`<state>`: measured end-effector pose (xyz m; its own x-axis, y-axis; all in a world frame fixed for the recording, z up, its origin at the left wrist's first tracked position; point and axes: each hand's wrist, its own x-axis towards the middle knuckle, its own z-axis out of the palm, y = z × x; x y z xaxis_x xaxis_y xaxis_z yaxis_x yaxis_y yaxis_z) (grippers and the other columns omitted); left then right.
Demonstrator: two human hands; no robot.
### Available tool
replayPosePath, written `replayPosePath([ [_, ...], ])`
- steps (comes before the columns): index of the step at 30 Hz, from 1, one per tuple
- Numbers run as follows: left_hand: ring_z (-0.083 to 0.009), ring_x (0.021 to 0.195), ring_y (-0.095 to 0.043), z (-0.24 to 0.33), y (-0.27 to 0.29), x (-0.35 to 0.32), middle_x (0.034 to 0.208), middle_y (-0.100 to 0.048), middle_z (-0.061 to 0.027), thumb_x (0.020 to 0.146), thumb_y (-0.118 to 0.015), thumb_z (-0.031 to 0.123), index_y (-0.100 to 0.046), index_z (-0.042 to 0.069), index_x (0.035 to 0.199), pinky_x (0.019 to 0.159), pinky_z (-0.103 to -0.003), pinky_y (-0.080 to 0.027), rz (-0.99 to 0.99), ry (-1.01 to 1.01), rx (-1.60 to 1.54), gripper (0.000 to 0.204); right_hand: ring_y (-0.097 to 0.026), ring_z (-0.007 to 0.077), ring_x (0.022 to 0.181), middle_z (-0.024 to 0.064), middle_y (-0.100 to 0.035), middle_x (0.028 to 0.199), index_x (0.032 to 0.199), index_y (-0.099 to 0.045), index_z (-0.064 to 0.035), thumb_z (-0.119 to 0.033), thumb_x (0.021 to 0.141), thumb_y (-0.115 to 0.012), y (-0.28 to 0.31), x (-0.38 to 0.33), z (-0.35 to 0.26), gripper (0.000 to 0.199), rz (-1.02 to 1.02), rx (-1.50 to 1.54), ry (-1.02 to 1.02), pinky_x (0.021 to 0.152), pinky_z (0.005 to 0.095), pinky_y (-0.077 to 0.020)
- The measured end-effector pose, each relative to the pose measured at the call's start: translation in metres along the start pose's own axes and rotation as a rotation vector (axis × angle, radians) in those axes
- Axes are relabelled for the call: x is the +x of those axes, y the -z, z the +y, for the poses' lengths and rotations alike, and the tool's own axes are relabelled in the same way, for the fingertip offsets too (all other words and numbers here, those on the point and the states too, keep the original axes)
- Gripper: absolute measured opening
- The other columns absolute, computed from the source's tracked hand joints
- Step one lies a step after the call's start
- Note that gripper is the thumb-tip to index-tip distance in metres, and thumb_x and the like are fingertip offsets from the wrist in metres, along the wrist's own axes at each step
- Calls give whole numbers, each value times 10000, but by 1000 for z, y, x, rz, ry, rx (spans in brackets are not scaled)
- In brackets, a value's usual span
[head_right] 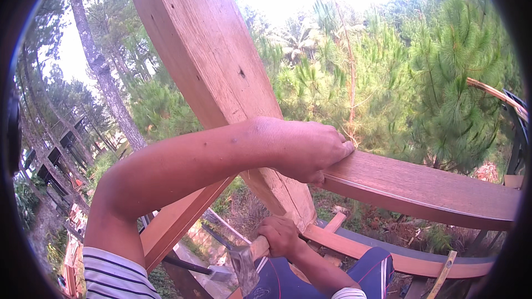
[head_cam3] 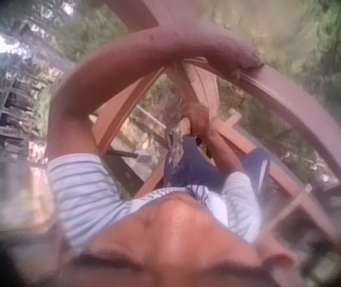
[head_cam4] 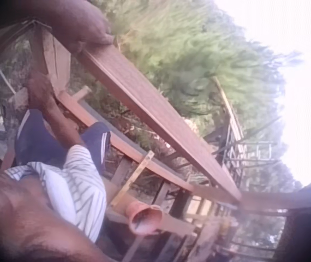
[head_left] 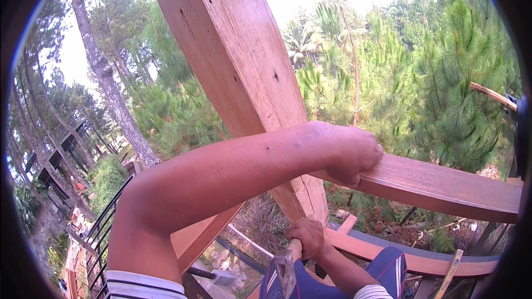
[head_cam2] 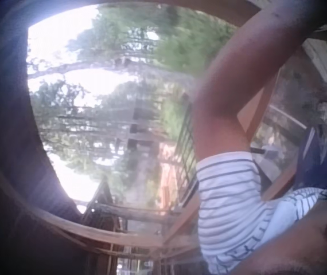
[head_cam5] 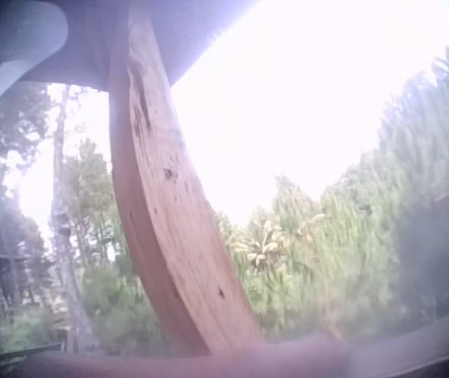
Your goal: The person assembles a wooden railing by hammering nails into wooden beams. They use a spirit level to check alignment and adjust the wood pieces as needed. The person also uses a hammer to secure the nails and ensure the structure is stable.
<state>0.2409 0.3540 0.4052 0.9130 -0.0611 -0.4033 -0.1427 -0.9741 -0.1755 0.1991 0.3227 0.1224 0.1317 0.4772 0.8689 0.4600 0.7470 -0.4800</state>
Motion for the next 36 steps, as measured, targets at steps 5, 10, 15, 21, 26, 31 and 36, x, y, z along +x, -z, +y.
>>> replayPosePath([
  [5,-382,1089,-663,-2,0,0,1048,-690,-240,821,-781,181,-567,-104,1176,947,-460,-539,-10,16,2,503,-638,405,642,187,-598,722,927,-598,-13,-358,885,-726,-1,-5,6,370,50,-122,-416,591,472,-507],
  [10,-391,1069,-669,-3,-1,0,1048,-690,-239,825,-773,175,-569,-97,1174,941,-469,-539,27,-16,5,488,-638,456,677,234,-591,734,968,-566,23,-338,887,-729,-2,-6,9,404,124,32,122,601,494,-504],
  [15,-388,1094,-660,-1,-1,-1,1052,-689,-233,827,-767,175,-564,-96,1184,951,-465,-538,7,-8,15,492,-652,458,700,255,-600,718,897,-558,7,-245,882,-703,-1,-1,5,291,40,-55,-149,602,477,-513],
  [21,-387,1105,-658,2,1,-2,1064,-688,-236,826,-765,161,-565,-97,1184,962,-461,-536,-26,12,-8,484,-652,472,718,254,-592,729,921,-576,15,-353,884,-722,-2,-2,8,398,9,-79,-458,609,477,-510],
  [26,-388,1106,-660,0,1,-1,1075,-687,-242,826,-766,166,-567,-97,1181,964,-460,-536,-13,-5,-9,484,-666,423,683,194,-624,737,941,-598,-18,-415,909,-701,-4,-2,11,411,79,108,289,616,469,-526],
  [31,-396,1069,-672,0,0,-1,1064,-691,-247,821,-771,174,-579,-95,1158,951,-468,-540,2,5,13,472,-664,416,675,198,-631,725,974,-614,-6,-329,898,-709,-2,12,6,346,23,-61,-201,618,481,-520],
  [36,-391,1089,-661,-3,0,0,1065,-684,-249,821,-763,166,-584,-93,1139,958,-467,-535,-14,0,-20,447,-677,431,713,215,-630,720,999,-627,-11,-329,886,-712,-2,14,2,348,111,-143,-470,629,481,-528],
])
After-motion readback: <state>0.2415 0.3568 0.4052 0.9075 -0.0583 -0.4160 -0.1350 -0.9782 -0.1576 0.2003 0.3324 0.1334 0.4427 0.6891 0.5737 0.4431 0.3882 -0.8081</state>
